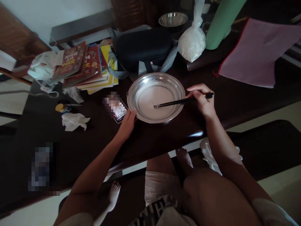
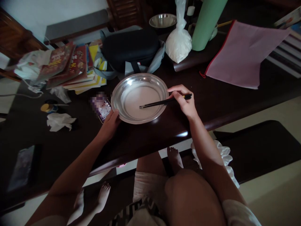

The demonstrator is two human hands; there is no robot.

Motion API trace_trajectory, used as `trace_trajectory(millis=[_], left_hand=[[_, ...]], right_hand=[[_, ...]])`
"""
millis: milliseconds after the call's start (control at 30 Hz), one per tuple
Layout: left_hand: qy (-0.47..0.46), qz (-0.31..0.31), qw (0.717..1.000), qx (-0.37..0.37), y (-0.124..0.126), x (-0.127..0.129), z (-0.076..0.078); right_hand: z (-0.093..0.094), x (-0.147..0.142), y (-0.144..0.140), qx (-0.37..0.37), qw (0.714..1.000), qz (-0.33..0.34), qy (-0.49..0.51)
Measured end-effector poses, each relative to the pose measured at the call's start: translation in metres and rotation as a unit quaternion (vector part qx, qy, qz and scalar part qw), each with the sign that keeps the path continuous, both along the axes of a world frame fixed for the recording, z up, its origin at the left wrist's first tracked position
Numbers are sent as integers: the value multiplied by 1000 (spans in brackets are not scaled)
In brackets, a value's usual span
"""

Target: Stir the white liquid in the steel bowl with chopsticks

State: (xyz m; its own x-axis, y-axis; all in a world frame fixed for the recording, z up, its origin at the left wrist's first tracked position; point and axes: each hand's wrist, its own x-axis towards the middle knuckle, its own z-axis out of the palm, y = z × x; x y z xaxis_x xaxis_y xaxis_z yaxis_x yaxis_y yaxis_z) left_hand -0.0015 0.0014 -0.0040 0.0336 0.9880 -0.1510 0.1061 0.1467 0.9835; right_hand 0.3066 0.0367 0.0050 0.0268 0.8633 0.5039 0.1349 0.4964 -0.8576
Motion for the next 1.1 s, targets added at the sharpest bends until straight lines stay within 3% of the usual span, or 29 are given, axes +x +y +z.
trace_trajectory(millis=[100,267,433,567,733,933,1100], left_hand=[[-10,9,1000,-8,0,1,2],[-18,14,1000,-13,0,1,3],[-11,17,1000,-15,0,1,2],[4,13,1000,-7,0,1,2],[14,9,1000,-8,0,0,1],[-2,17,1000,-25,0,1,3],[7,14,1000,-25,0,1,3]], right_hand=[[0,-1,0,-9,999,26,-21],[-1,-1,0,-2,1000,-19,11],[1,-1,0,-21,999,11,-26],[-1,0,1,1,999,-31,16],[0,0,0,-19,1000,10,-17],[0,0,1,5,999,-31,18],[0,-1,0,-26,999,-2,-23]])
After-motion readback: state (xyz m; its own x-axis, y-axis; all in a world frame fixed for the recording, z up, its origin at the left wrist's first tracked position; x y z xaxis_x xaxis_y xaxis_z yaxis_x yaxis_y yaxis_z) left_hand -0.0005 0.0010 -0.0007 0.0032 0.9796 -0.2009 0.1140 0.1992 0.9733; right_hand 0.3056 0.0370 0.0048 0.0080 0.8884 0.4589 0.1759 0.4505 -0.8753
